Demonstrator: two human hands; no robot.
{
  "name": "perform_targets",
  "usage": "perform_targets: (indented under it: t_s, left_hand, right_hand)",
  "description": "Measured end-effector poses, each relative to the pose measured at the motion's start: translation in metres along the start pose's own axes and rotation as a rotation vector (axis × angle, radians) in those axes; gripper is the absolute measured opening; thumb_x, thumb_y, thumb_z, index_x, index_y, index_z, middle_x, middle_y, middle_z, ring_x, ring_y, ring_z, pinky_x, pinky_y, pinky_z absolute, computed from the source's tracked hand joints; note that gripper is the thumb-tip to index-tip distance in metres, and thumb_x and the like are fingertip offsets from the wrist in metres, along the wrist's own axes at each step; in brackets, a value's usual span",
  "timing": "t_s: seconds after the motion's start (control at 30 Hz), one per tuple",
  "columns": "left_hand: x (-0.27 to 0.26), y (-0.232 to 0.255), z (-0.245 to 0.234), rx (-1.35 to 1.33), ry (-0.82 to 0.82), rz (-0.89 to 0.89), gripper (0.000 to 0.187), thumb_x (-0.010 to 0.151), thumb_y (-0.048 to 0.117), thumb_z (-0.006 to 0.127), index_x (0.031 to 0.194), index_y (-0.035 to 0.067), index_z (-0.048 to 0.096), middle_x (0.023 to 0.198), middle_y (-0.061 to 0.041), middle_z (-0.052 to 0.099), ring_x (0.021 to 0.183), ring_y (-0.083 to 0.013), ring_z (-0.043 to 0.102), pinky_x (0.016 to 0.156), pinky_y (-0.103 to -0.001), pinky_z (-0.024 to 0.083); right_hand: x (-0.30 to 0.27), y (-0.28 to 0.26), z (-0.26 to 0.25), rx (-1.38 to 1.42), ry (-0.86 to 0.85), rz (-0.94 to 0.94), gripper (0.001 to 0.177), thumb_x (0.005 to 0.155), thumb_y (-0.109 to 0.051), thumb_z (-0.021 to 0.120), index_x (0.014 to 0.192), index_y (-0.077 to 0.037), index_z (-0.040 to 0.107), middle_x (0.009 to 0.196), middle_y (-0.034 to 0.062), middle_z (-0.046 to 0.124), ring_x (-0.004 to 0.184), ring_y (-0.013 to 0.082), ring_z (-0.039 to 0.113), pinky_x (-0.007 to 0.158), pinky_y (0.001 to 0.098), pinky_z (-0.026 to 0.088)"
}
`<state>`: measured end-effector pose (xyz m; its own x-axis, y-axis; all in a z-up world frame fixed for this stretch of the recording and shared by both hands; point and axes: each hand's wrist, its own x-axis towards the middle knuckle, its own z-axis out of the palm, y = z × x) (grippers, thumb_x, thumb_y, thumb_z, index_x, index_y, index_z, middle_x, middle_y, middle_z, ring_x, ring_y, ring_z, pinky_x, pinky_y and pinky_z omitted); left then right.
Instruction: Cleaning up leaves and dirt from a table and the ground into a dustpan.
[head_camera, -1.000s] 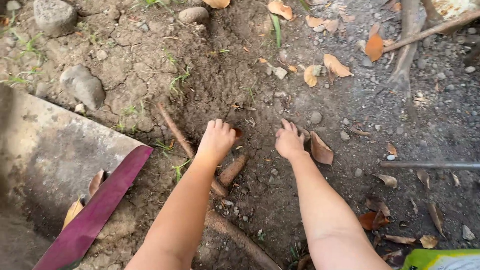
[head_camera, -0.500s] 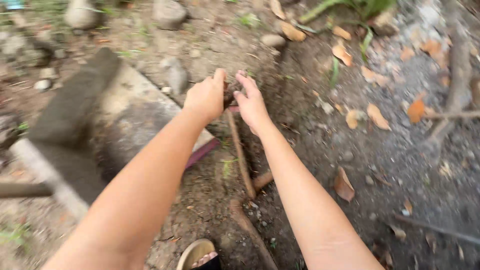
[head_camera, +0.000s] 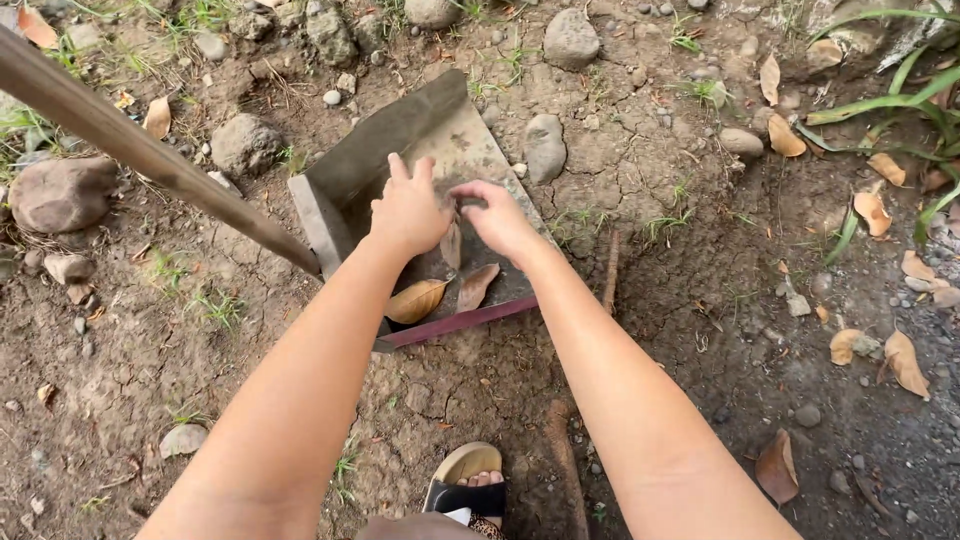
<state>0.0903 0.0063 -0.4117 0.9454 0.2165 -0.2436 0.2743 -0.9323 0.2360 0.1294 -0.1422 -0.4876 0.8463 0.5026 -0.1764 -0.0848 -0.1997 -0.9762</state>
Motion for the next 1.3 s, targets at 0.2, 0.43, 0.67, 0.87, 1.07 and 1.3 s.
perform_targets:
  t_s: [0.2, 0.43, 0.67, 0.87, 1.07, 1.3]
  left_hand:
    - [0.006, 0.056, 0.021, 0.066, -0.011, 0.179, 0.072, 0.082, 0.025, 0.074, 0.146, 0.018, 0.040, 0.161, -0.027, 0.024, 0.141, -0.0445, 0.039, 0.106, -0.065, 0.037]
    - [0.005, 0.192, 0.148, 0.013, -0.008, 0.478, 0.056, 0.087, 0.023, 0.070, 0.139, 0.017, 0.051, 0.159, -0.018, 0.034, 0.149, -0.0398, 0.031, 0.117, -0.064, 0.025]
    - [-0.091, 0.311, 0.323, -0.042, -0.217, 0.878, 0.059, 0.089, 0.020, 0.066, 0.144, 0.007, 0.047, 0.163, -0.015, 0.030, 0.154, -0.0397, 0.019, 0.122, -0.059, 0.020]
    - [-0.193, 0.357, 0.400, 0.115, -0.604, 1.074, 0.069, 0.089, 0.021, 0.065, 0.151, 0.008, 0.037, 0.169, -0.014, 0.015, 0.156, -0.0380, 0.014, 0.122, -0.059, 0.020]
    - [-0.232, 0.375, 0.428, 0.483, -0.788, 1.223, 0.072, 0.093, 0.019, 0.058, 0.158, 0.015, 0.028, 0.171, -0.013, 0.001, 0.155, -0.0371, 0.013, 0.119, -0.064, 0.024]
    - [-0.239, 0.380, 0.446, 0.689, -0.691, 1.353, 0.065, 0.093, 0.016, 0.058, 0.154, 0.010, 0.037, 0.174, -0.014, -0.001, 0.158, -0.0369, 0.015, 0.117, -0.067, 0.026]
  right_hand:
    - [-0.010, 0.024, -0.054, 0.071, 0.281, -0.127, 0.026, 0.096, -0.005, 0.063, 0.121, -0.005, 0.072, 0.105, 0.0055, 0.074, 0.089, 0.0129, 0.063, 0.081, 0.0307, 0.052]
    - [-0.112, 0.113, -0.178, -0.046, 0.829, -0.006, 0.019, 0.097, -0.006, 0.061, 0.113, -0.006, 0.072, 0.100, 0.0034, 0.076, 0.084, 0.0123, 0.068, 0.078, 0.0297, 0.057]
    - [-0.325, 0.276, -0.233, -0.345, 1.135, 0.500, 0.024, 0.096, -0.016, 0.068, 0.119, -0.012, 0.072, 0.122, 0.0123, 0.069, 0.108, 0.0251, 0.069, 0.097, 0.0399, 0.055]
    - [-0.482, 0.318, -0.204, -0.459, 0.990, 1.122, 0.055, 0.081, -0.023, 0.080, 0.133, -0.022, 0.062, 0.164, 0.0085, 0.026, 0.151, 0.0367, 0.025, 0.114, 0.0545, 0.037]
    - [-0.531, 0.341, -0.186, -0.261, 0.886, 1.202, 0.051, 0.083, -0.030, 0.081, 0.131, -0.038, 0.067, 0.175, 0.0029, 0.003, 0.158, 0.0408, 0.005, 0.123, 0.0559, 0.027]
    - [-0.533, 0.380, -0.178, -0.303, 0.798, 1.129, 0.052, 0.089, -0.032, 0.073, 0.140, -0.037, 0.059, 0.173, 0.0003, 0.002, 0.159, 0.0368, -0.004, 0.121, 0.0673, 0.015]
